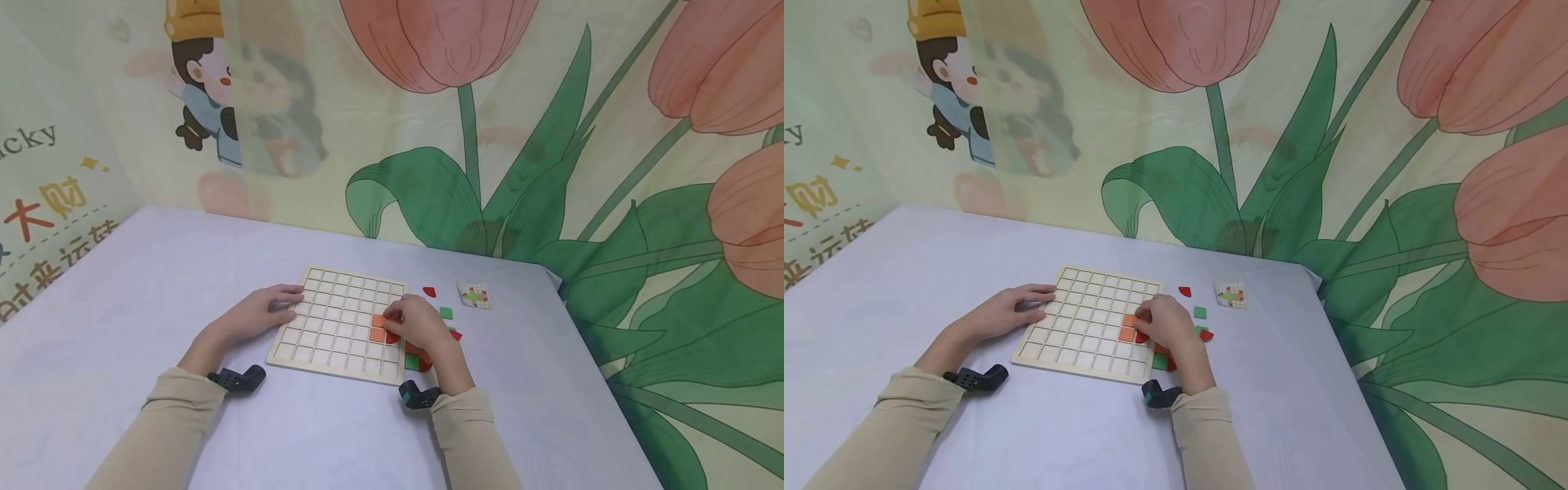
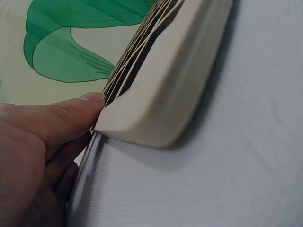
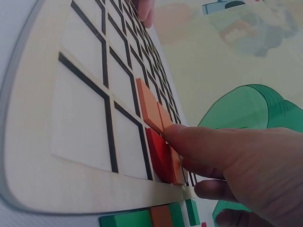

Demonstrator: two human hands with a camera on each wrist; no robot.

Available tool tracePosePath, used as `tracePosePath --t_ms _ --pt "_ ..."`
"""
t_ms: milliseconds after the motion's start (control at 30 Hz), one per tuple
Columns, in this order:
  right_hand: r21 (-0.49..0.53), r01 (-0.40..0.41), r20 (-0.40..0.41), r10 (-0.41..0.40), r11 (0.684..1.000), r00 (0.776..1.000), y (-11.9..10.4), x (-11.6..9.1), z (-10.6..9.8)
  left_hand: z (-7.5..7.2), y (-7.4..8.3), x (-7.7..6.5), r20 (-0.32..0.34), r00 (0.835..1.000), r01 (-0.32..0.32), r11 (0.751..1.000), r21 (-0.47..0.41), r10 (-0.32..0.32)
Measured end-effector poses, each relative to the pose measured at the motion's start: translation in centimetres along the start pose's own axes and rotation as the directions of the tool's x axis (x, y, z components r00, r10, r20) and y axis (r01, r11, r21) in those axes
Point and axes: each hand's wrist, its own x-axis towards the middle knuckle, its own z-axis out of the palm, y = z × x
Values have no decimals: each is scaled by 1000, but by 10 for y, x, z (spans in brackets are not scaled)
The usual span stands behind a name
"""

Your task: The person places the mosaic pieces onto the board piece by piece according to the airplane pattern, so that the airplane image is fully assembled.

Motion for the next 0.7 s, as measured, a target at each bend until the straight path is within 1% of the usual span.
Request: tracePosePath --t_ms 200,367,567,700 --pt "-21 15 -26 -16 1000 1000 1 0 0 0 0 2 4 1000 20 1000 4 -20" --pt "-28 18 -26 -19 999 999 1 -1 0 0 -1 3 8 1000 17 1000 12 -17" --pt "-3 7 -22 -7 1000 1000 1 0 0 -1 1 1 6 1000 11 1000 10 -11" --pt "47 -24 -28 25 999 999 7 0 -5 0 1 0 -2 1000 -19 1000 5 19"
